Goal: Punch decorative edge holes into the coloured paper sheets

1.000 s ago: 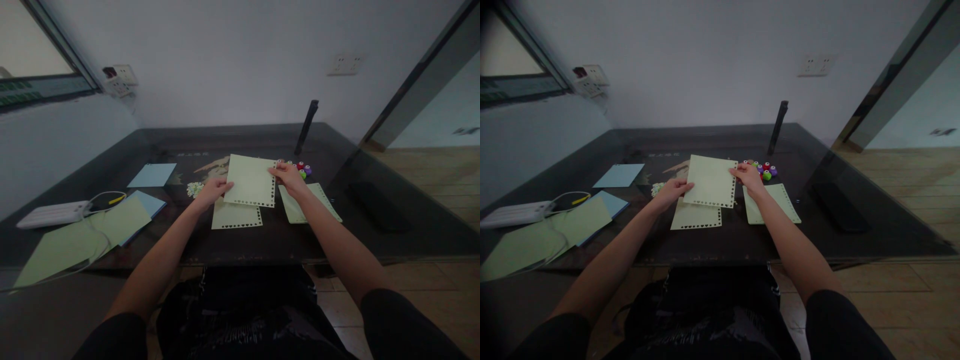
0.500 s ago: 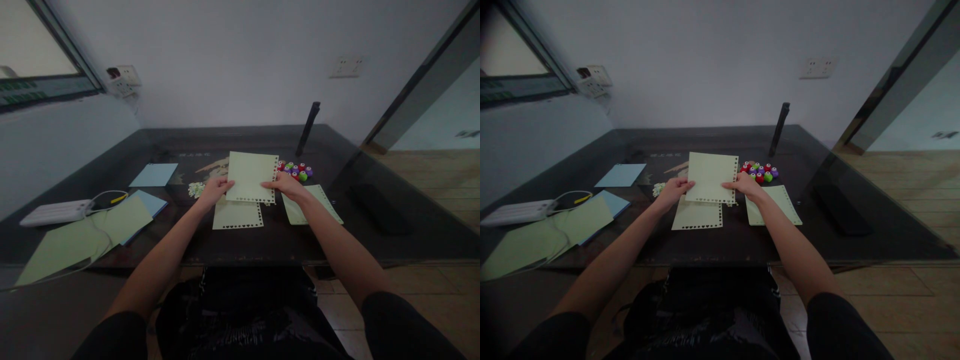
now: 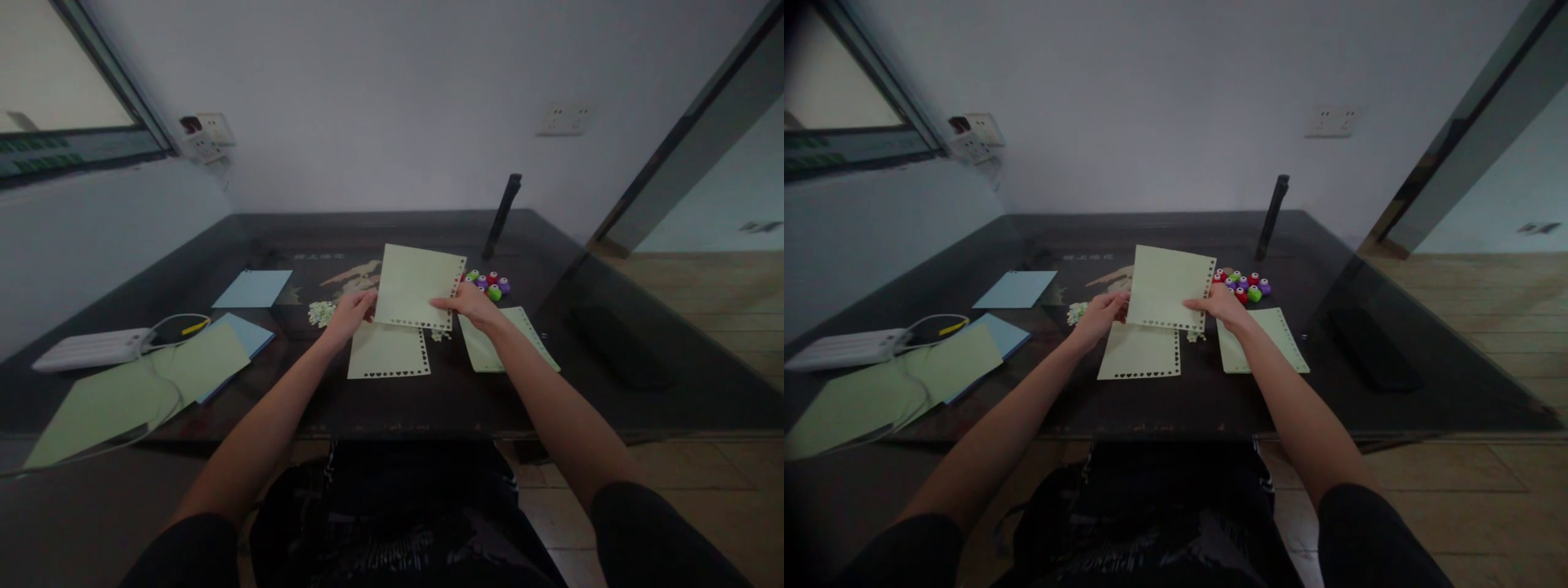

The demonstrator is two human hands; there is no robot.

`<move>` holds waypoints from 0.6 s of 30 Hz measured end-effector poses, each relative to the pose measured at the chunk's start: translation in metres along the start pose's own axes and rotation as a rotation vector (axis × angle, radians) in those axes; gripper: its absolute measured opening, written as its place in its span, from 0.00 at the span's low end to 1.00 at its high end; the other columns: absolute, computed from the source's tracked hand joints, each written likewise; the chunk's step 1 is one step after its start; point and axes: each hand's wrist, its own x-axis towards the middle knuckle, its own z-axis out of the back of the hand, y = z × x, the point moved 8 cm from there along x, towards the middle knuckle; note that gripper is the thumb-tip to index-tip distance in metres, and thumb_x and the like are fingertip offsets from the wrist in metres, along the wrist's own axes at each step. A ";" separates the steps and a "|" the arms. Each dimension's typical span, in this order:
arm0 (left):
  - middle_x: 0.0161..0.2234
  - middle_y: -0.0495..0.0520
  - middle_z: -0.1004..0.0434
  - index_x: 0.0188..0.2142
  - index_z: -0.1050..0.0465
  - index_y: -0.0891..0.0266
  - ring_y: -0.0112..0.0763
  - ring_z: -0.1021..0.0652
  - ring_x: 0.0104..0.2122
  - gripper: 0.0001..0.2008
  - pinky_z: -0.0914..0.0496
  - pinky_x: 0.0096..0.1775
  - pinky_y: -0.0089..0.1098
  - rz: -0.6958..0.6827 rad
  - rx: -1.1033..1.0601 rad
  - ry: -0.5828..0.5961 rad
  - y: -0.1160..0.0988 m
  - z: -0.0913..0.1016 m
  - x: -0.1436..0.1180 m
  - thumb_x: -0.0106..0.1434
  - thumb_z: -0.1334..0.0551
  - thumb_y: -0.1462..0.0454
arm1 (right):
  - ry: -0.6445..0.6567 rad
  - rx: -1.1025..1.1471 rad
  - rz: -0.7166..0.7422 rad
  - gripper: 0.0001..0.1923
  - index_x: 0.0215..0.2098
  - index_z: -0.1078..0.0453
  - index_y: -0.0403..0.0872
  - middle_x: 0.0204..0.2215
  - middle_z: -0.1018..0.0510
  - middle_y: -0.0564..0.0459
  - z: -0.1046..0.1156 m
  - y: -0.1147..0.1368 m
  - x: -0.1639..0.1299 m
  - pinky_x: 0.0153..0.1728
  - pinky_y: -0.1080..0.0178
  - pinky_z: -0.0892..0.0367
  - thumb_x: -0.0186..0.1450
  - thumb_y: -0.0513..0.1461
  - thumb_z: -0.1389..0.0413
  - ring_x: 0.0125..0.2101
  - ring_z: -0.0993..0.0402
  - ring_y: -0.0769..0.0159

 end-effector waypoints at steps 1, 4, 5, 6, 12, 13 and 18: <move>0.27 0.55 0.23 0.33 0.28 0.64 0.28 0.25 0.24 0.16 0.35 0.26 0.28 0.008 -0.010 0.002 0.001 0.000 0.000 0.65 0.48 0.54 | -0.036 -0.001 0.001 0.13 0.35 0.25 0.42 0.35 0.20 0.44 0.005 0.001 0.000 0.38 0.55 0.28 0.50 0.36 0.36 0.35 0.23 0.57; 0.28 0.56 0.21 0.34 0.29 0.65 0.28 0.24 0.24 0.17 0.35 0.25 0.26 0.014 0.022 0.002 0.003 0.002 0.001 0.65 0.49 0.54 | -0.160 0.013 -0.005 0.13 0.34 0.25 0.40 0.33 0.19 0.44 0.025 0.001 0.000 0.35 0.57 0.27 0.50 0.37 0.36 0.34 0.23 0.57; 0.28 0.56 0.21 0.33 0.29 0.65 0.28 0.25 0.23 0.17 0.35 0.25 0.27 0.005 0.058 -0.004 0.004 0.003 0.001 0.65 0.50 0.55 | -0.199 0.026 0.003 0.14 0.34 0.25 0.40 0.32 0.19 0.44 0.033 0.001 -0.001 0.34 0.58 0.27 0.50 0.38 0.36 0.33 0.23 0.57; 0.27 0.56 0.21 0.32 0.29 0.65 0.28 0.25 0.23 0.17 0.35 0.26 0.27 -0.010 0.105 -0.016 0.004 0.005 0.002 0.65 0.50 0.56 | -0.233 0.040 0.014 0.15 0.35 0.25 0.40 0.33 0.19 0.45 0.040 0.002 -0.003 0.33 0.58 0.27 0.50 0.39 0.36 0.33 0.23 0.57; 0.27 0.53 0.21 0.31 0.28 0.62 0.31 0.23 0.25 0.10 0.31 0.32 0.31 -0.091 0.359 -0.103 0.010 0.012 0.007 0.62 0.46 0.61 | -0.414 0.110 0.032 0.15 0.33 0.25 0.42 0.33 0.18 0.46 0.079 -0.006 -0.019 0.29 0.59 0.28 0.47 0.40 0.35 0.31 0.22 0.57; 0.27 0.53 0.21 0.32 0.28 0.62 0.32 0.23 0.26 0.09 0.31 0.33 0.32 -0.089 0.363 -0.097 0.012 0.011 0.009 0.62 0.46 0.62 | -0.438 0.126 0.045 0.15 0.33 0.25 0.43 0.33 0.18 0.46 0.083 -0.007 -0.023 0.30 0.58 0.27 0.47 0.40 0.35 0.31 0.22 0.56; 0.31 0.55 0.21 0.35 0.27 0.61 0.35 0.22 0.32 0.07 0.30 0.36 0.33 -0.129 0.424 -0.033 0.014 -0.006 0.030 0.60 0.43 0.64 | -0.544 0.181 0.082 0.17 0.34 0.25 0.42 0.35 0.18 0.46 0.092 -0.017 -0.033 0.32 0.58 0.27 0.46 0.40 0.35 0.33 0.22 0.56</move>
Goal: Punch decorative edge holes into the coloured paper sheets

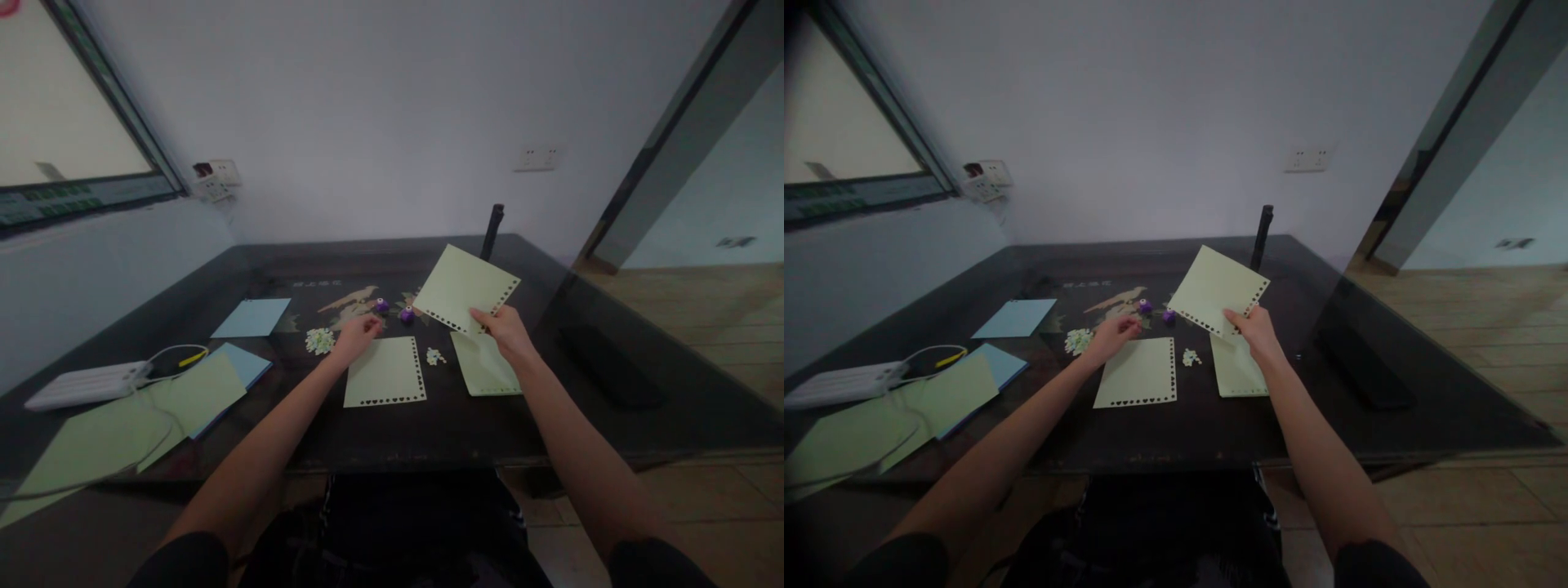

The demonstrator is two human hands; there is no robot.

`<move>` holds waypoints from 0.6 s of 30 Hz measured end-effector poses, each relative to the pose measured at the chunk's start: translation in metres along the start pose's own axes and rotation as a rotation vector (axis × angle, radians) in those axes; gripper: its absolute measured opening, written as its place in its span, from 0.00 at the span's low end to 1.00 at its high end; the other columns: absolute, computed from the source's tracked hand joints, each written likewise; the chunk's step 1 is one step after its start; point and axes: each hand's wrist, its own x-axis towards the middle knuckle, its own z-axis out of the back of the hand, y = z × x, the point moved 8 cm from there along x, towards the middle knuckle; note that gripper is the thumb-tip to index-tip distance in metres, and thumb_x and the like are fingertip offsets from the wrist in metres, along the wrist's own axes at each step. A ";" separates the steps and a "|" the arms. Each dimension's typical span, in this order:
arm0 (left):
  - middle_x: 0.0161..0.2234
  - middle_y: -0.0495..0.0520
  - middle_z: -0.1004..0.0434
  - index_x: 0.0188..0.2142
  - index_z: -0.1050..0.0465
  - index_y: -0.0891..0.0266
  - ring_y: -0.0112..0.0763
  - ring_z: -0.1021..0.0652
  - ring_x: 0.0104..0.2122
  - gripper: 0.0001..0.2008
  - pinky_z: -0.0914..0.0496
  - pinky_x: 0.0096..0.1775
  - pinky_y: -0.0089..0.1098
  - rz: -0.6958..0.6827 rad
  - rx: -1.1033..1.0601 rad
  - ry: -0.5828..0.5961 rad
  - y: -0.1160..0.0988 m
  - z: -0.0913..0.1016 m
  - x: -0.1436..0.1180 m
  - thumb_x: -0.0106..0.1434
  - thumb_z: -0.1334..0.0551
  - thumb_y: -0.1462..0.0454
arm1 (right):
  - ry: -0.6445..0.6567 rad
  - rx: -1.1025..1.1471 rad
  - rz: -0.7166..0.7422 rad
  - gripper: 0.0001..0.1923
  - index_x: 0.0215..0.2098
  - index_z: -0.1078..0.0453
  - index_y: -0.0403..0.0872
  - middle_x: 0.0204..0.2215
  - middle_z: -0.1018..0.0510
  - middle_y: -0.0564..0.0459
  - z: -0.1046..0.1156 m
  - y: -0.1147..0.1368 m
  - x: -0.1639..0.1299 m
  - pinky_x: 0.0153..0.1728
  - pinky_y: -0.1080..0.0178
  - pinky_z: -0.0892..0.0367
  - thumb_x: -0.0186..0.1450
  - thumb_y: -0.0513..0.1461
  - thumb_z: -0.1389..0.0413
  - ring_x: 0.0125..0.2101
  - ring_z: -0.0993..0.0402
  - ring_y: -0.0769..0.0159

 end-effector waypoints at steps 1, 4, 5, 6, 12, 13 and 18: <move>0.32 0.55 0.21 0.35 0.27 0.61 0.34 0.22 0.32 0.07 0.31 0.37 0.33 -0.022 0.034 0.011 -0.003 -0.005 0.007 0.59 0.43 0.64 | -0.015 0.002 0.000 0.17 0.34 0.25 0.42 0.35 0.18 0.45 0.001 -0.002 0.000 0.32 0.58 0.27 0.46 0.40 0.35 0.33 0.22 0.56; 0.37 0.57 0.22 0.39 0.27 0.62 0.34 0.23 0.34 0.09 0.31 0.38 0.32 -0.041 0.141 0.028 -0.010 -0.022 0.029 0.59 0.42 0.66 | -0.024 0.010 0.005 0.18 0.35 0.25 0.41 0.36 0.19 0.44 0.002 -0.006 0.002 0.31 0.57 0.27 0.46 0.41 0.35 0.33 0.22 0.56; 0.39 0.58 0.22 0.40 0.27 0.62 0.34 0.23 0.35 0.10 0.31 0.39 0.32 -0.043 0.181 0.030 -0.013 -0.028 0.036 0.58 0.41 0.65 | -0.016 0.006 0.008 0.19 0.35 0.25 0.41 0.36 0.19 0.44 0.001 -0.007 0.002 0.32 0.57 0.27 0.47 0.41 0.35 0.33 0.22 0.56; 0.40 0.59 0.23 0.41 0.28 0.62 0.35 0.24 0.37 0.11 0.32 0.40 0.33 -0.054 0.217 0.034 -0.017 -0.034 0.042 0.59 0.40 0.64 | -0.004 -0.002 0.012 0.19 0.36 0.26 0.41 0.36 0.19 0.44 -0.001 -0.007 0.002 0.32 0.57 0.27 0.47 0.42 0.35 0.33 0.22 0.56; 0.43 0.63 0.27 0.42 0.27 0.64 0.44 0.27 0.45 0.16 0.33 0.45 0.37 -0.075 0.460 0.054 -0.032 -0.063 0.057 0.57 0.37 0.58 | 0.038 -0.011 0.070 0.18 0.37 0.26 0.42 0.37 0.19 0.45 -0.010 -0.002 -0.005 0.33 0.57 0.27 0.50 0.43 0.38 0.37 0.23 0.55; 0.44 0.63 0.27 0.41 0.27 0.64 0.44 0.27 0.45 0.14 0.34 0.45 0.37 -0.072 0.480 0.049 -0.033 -0.064 0.058 0.57 0.37 0.59 | 0.036 -0.007 0.069 0.18 0.36 0.26 0.42 0.36 0.19 0.45 -0.011 -0.001 -0.006 0.33 0.57 0.27 0.50 0.43 0.38 0.37 0.23 0.54; 0.40 0.62 0.25 0.41 0.27 0.63 0.42 0.26 0.43 0.10 0.34 0.44 0.37 -0.037 0.331 -0.029 -0.036 -0.056 0.055 0.59 0.39 0.64 | 0.036 -0.008 0.081 0.16 0.36 0.26 0.43 0.37 0.19 0.45 -0.013 -0.002 -0.005 0.37 0.55 0.27 0.51 0.42 0.39 0.40 0.24 0.53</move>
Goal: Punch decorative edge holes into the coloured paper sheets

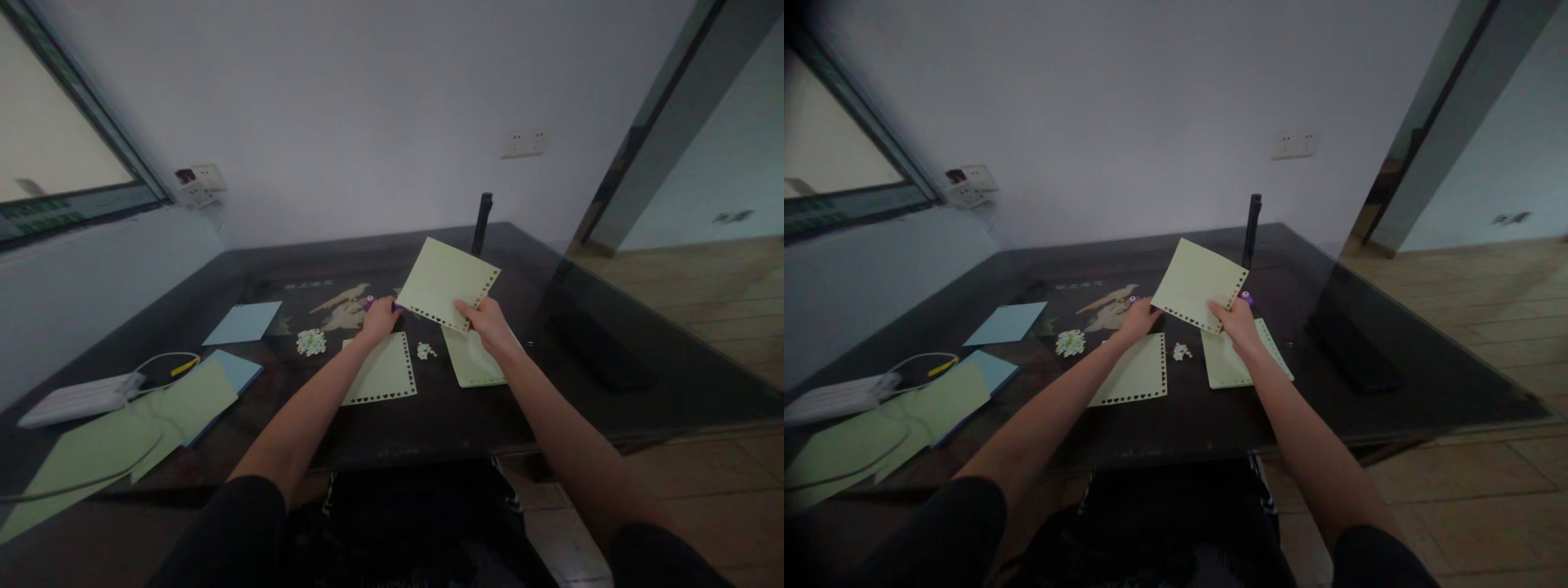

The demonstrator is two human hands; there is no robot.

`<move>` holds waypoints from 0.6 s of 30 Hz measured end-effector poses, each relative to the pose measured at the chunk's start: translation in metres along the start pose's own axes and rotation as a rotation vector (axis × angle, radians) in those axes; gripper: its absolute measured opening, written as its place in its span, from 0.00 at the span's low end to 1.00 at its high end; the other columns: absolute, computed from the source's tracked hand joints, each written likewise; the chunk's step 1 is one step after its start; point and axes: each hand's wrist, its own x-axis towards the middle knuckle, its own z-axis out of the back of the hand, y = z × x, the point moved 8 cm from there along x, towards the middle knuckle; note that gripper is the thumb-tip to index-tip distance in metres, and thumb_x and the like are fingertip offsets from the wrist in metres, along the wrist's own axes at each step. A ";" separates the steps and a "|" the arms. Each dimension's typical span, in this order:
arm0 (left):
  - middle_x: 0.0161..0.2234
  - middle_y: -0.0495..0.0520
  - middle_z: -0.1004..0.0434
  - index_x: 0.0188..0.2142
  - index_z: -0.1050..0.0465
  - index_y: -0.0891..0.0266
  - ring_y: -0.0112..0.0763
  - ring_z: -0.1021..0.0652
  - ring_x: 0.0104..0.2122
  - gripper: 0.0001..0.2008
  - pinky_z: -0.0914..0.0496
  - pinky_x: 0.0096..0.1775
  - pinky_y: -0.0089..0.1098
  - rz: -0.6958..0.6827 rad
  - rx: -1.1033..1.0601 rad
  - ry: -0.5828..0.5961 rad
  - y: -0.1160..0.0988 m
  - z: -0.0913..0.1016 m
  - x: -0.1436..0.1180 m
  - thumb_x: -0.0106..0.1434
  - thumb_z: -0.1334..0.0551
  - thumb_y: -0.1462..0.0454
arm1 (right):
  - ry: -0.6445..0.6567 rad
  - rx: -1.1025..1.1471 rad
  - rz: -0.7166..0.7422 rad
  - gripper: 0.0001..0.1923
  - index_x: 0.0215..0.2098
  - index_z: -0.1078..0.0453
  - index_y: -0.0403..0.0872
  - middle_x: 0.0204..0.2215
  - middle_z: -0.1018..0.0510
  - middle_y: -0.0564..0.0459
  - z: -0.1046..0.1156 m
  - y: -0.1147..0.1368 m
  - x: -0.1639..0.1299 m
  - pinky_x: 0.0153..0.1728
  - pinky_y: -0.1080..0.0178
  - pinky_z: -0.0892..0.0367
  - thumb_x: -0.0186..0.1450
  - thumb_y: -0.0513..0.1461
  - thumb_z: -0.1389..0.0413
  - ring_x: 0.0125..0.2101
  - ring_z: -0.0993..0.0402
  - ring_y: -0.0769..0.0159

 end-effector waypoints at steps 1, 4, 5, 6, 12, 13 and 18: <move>0.39 0.61 0.24 0.41 0.27 0.63 0.41 0.25 0.41 0.09 0.34 0.43 0.37 0.013 -0.082 -0.028 0.000 0.005 -0.002 0.59 0.39 0.65 | -0.008 -0.001 0.007 0.16 0.36 0.26 0.43 0.38 0.19 0.45 0.001 0.000 0.001 0.38 0.54 0.27 0.51 0.42 0.39 0.41 0.24 0.53; 0.35 0.56 0.23 0.41 0.28 0.62 0.34 0.24 0.35 0.09 0.33 0.38 0.32 0.078 -0.474 -0.074 0.003 0.015 -0.016 0.60 0.39 0.66 | -0.026 0.006 0.014 0.15 0.37 0.26 0.43 0.40 0.20 0.44 0.002 -0.002 0.003 0.41 0.52 0.28 0.52 0.42 0.39 0.42 0.24 0.53; 0.35 0.55 0.23 0.41 0.28 0.62 0.31 0.24 0.32 0.09 0.33 0.35 0.30 0.127 -0.653 -0.058 0.005 0.014 -0.022 0.60 0.39 0.66 | -0.028 0.009 0.013 0.15 0.37 0.26 0.43 0.41 0.20 0.44 0.002 -0.002 0.003 0.42 0.51 0.28 0.52 0.41 0.39 0.42 0.24 0.53; 0.35 0.54 0.23 0.43 0.28 0.62 0.29 0.24 0.30 0.10 0.33 0.32 0.28 0.193 -0.842 -0.035 0.007 0.011 -0.029 0.60 0.39 0.65 | -0.028 0.011 0.014 0.16 0.37 0.26 0.43 0.41 0.20 0.44 0.001 -0.002 0.003 0.43 0.51 0.29 0.52 0.41 0.39 0.43 0.24 0.53; 0.34 0.53 0.23 0.41 0.27 0.64 0.22 0.24 0.31 0.12 0.30 0.36 0.25 0.442 -1.518 0.027 0.002 0.000 -0.062 0.56 0.35 0.70 | -0.045 -0.003 0.020 0.16 0.38 0.26 0.43 0.43 0.21 0.44 0.001 0.000 0.000 0.47 0.51 0.31 0.52 0.41 0.39 0.44 0.24 0.54; 0.34 0.53 0.23 0.41 0.27 0.64 0.23 0.23 0.32 0.11 0.29 0.39 0.26 0.462 -1.554 0.036 0.000 -0.001 -0.065 0.57 0.35 0.70 | -0.047 -0.011 0.019 0.16 0.38 0.26 0.43 0.43 0.21 0.44 0.001 0.000 0.000 0.47 0.51 0.31 0.52 0.41 0.39 0.44 0.24 0.54; 0.35 0.54 0.22 0.41 0.29 0.65 0.26 0.22 0.34 0.09 0.29 0.47 0.32 0.452 -1.565 0.060 -0.007 0.001 -0.069 0.59 0.37 0.69 | -0.059 -0.081 0.067 0.19 0.40 0.26 0.42 0.42 0.21 0.43 0.004 -0.001 0.001 0.45 0.50 0.31 0.52 0.43 0.39 0.43 0.24 0.54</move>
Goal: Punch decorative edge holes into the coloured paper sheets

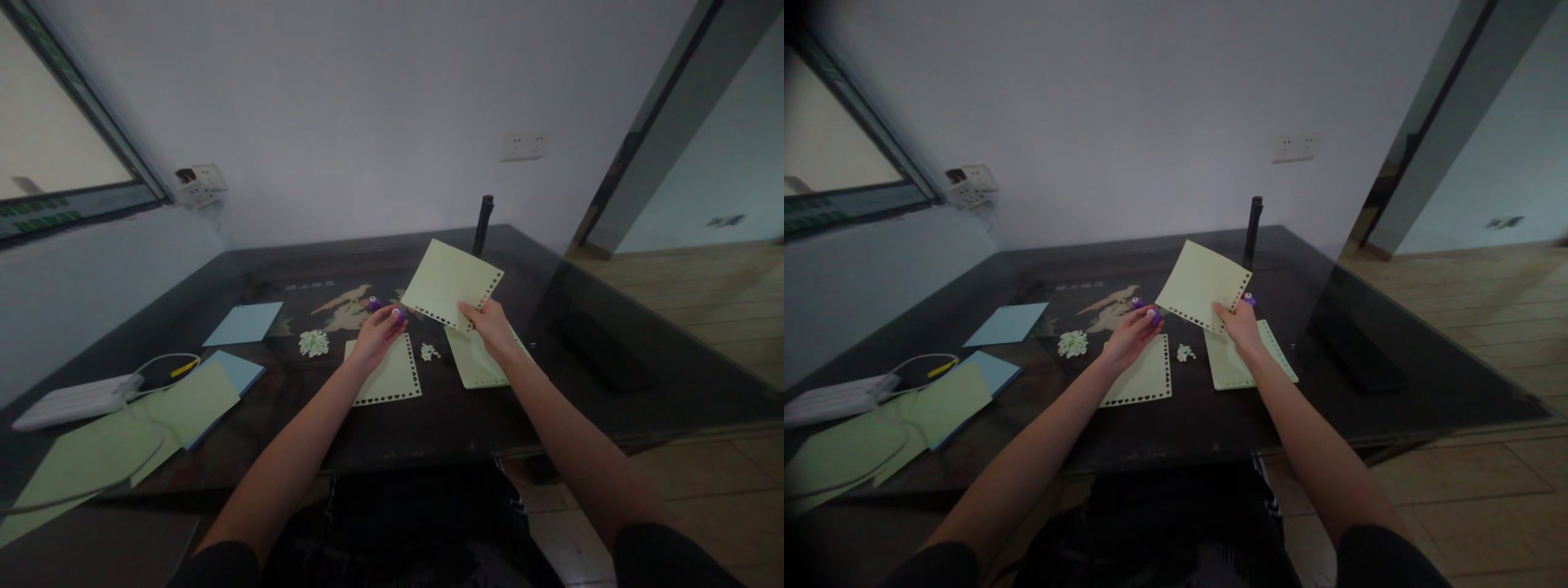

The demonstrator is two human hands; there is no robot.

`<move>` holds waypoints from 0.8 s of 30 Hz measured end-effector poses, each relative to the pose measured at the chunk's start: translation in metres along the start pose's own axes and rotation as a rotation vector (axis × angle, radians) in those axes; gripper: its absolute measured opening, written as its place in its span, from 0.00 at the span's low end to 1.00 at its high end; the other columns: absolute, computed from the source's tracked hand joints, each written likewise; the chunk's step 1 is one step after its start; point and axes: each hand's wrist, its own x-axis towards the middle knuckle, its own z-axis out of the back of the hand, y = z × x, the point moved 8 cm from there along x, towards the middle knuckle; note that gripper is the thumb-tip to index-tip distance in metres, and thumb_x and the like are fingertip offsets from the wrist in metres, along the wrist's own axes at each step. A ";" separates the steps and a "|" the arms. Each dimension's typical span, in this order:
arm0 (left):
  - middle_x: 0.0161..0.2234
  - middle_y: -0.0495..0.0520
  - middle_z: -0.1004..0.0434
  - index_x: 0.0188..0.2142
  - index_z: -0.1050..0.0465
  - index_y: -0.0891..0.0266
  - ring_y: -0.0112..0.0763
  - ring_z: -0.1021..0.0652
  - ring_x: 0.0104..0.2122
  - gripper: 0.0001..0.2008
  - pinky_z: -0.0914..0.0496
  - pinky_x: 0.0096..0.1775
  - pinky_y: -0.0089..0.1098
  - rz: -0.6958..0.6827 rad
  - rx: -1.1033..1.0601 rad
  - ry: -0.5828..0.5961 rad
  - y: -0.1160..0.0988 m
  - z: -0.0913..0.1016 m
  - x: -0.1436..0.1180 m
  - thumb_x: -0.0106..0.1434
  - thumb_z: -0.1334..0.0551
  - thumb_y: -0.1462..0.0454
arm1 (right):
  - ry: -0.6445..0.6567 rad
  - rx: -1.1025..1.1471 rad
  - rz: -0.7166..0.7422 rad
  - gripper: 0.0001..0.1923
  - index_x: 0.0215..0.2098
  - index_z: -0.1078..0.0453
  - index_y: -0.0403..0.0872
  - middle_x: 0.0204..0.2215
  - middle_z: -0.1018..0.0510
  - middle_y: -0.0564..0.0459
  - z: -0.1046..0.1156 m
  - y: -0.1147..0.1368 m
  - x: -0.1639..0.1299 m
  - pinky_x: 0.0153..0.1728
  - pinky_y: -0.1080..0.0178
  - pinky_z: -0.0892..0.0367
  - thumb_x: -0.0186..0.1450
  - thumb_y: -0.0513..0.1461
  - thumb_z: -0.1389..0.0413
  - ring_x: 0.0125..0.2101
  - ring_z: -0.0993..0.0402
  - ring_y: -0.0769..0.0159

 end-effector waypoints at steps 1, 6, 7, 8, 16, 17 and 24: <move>0.35 0.55 0.22 0.41 0.29 0.65 0.26 0.21 0.34 0.10 0.30 0.48 0.33 0.000 0.008 0.008 0.001 -0.001 0.000 0.59 0.37 0.69 | 0.002 -0.024 0.022 0.19 0.40 0.26 0.42 0.43 0.21 0.43 0.000 0.001 0.000 0.45 0.51 0.31 0.53 0.44 0.39 0.43 0.24 0.54; 0.36 0.56 0.22 0.40 0.29 0.65 0.28 0.21 0.36 0.09 0.32 0.52 0.35 0.004 -0.016 0.043 0.005 -0.005 -0.001 0.58 0.37 0.71 | -0.014 -0.182 0.146 0.18 0.40 0.25 0.43 0.42 0.21 0.44 0.001 0.018 -0.004 0.47 0.52 0.33 0.56 0.45 0.42 0.45 0.25 0.54; 0.36 0.56 0.22 0.40 0.29 0.66 0.28 0.21 0.37 0.09 0.32 0.52 0.35 0.005 -0.027 0.044 0.005 -0.005 -0.002 0.58 0.37 0.71 | -0.015 -0.207 0.165 0.18 0.41 0.25 0.43 0.42 0.21 0.44 0.001 0.022 -0.005 0.48 0.52 0.34 0.57 0.45 0.42 0.45 0.25 0.54; 0.36 0.56 0.22 0.39 0.29 0.66 0.28 0.21 0.37 0.08 0.32 0.53 0.35 0.006 -0.037 0.044 0.005 -0.005 -0.002 0.59 0.37 0.71 | -0.010 -0.229 0.180 0.17 0.41 0.25 0.43 0.42 0.21 0.44 0.000 0.025 -0.006 0.48 0.53 0.34 0.57 0.45 0.43 0.45 0.25 0.54; 0.37 0.56 0.22 0.38 0.28 0.67 0.28 0.21 0.39 0.06 0.33 0.54 0.34 0.037 -0.099 0.063 0.007 -0.009 -0.003 0.60 0.39 0.71 | -0.003 -0.298 0.219 0.17 0.41 0.25 0.42 0.43 0.21 0.43 -0.004 0.038 -0.012 0.48 0.53 0.34 0.58 0.44 0.44 0.44 0.25 0.53; 0.37 0.56 0.22 0.37 0.27 0.68 0.28 0.21 0.40 0.05 0.33 0.54 0.34 0.038 -0.101 0.067 0.007 -0.010 -0.003 0.60 0.39 0.71 | -0.001 -0.300 0.226 0.17 0.41 0.25 0.42 0.43 0.21 0.43 -0.005 0.038 -0.012 0.49 0.53 0.34 0.59 0.44 0.44 0.44 0.25 0.53; 0.38 0.55 0.22 0.35 0.26 0.66 0.29 0.22 0.43 0.04 0.33 0.54 0.34 0.032 -0.097 0.085 0.002 -0.017 -0.007 0.60 0.39 0.71 | -0.009 -0.285 0.225 0.17 0.41 0.25 0.43 0.43 0.21 0.43 -0.004 0.040 -0.013 0.49 0.53 0.35 0.59 0.45 0.44 0.45 0.26 0.53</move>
